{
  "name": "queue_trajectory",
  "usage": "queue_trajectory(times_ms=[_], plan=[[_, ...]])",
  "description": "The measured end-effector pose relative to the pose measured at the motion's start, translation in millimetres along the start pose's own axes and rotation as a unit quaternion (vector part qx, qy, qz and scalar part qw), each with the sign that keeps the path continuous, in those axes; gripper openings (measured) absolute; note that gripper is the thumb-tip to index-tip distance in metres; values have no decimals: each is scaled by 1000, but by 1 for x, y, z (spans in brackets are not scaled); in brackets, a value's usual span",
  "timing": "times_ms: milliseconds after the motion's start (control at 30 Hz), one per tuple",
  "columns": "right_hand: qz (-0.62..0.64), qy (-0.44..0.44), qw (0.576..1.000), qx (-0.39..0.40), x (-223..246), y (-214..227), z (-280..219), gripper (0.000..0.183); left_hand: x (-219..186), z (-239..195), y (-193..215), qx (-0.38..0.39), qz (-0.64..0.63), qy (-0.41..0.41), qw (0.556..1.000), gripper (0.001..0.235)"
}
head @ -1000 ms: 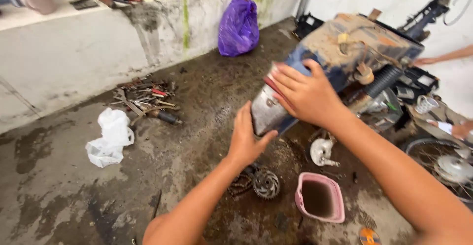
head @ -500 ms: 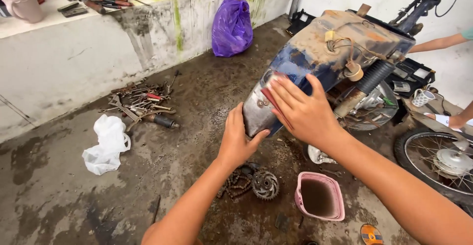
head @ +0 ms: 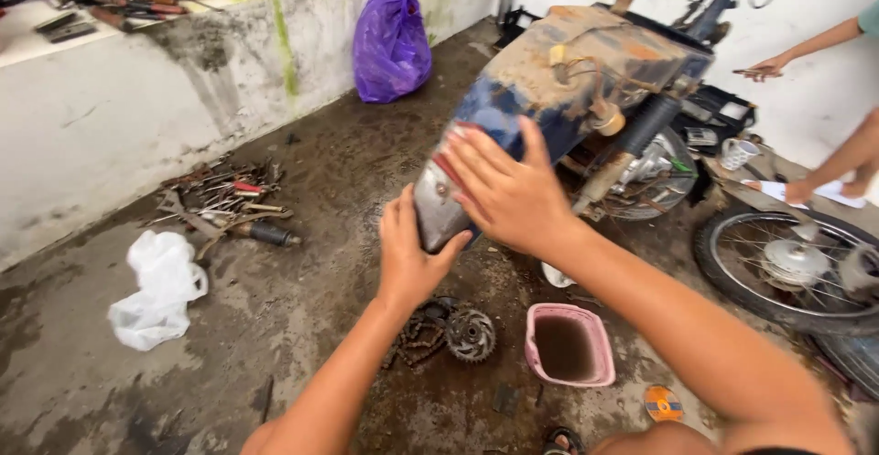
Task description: Hand-sanding a motorcycle fuel tank using sandpaper and water to prepare it for painting.
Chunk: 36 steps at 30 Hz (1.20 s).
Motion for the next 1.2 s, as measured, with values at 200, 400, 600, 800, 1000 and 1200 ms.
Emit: queue_trajectory(times_ms=[200, 400, 600, 800, 1000, 1200], plan=[[-1, -28, 999, -25, 2, -10, 5, 52, 7, 9, 1, 52, -34, 60, 996, 103], [12, -9, 1000, -15, 1, -8, 1, 52, 6, 16, -4, 71, -68, 113, 989, 115], [7, -19, 999, -48, 3, -22, 14, 54, 6, 19, 2, 81, -74, 139, 984, 112], [23, -1, 998, -52, -3, -6, 2, 51, -2, 14, -1, 53, -75, 118, 989, 108], [43, -23, 995, -88, -3, -14, 15, 52, -5, 20, 3, 76, -83, 124, 986, 106], [53, 45, 995, -74, -11, 10, -12, 50, 3, 13, 0, 40, -62, 112, 991, 108]])
Point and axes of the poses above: each hand's wrist, its own z-axis towards the middle knuckle, its own y-axis out of the back of the hand, x = y × z, the point moved 8 cm from there along z, towards the middle knuckle, and after that the axes turned 14 degrees about -y, right-handed, at the moved point
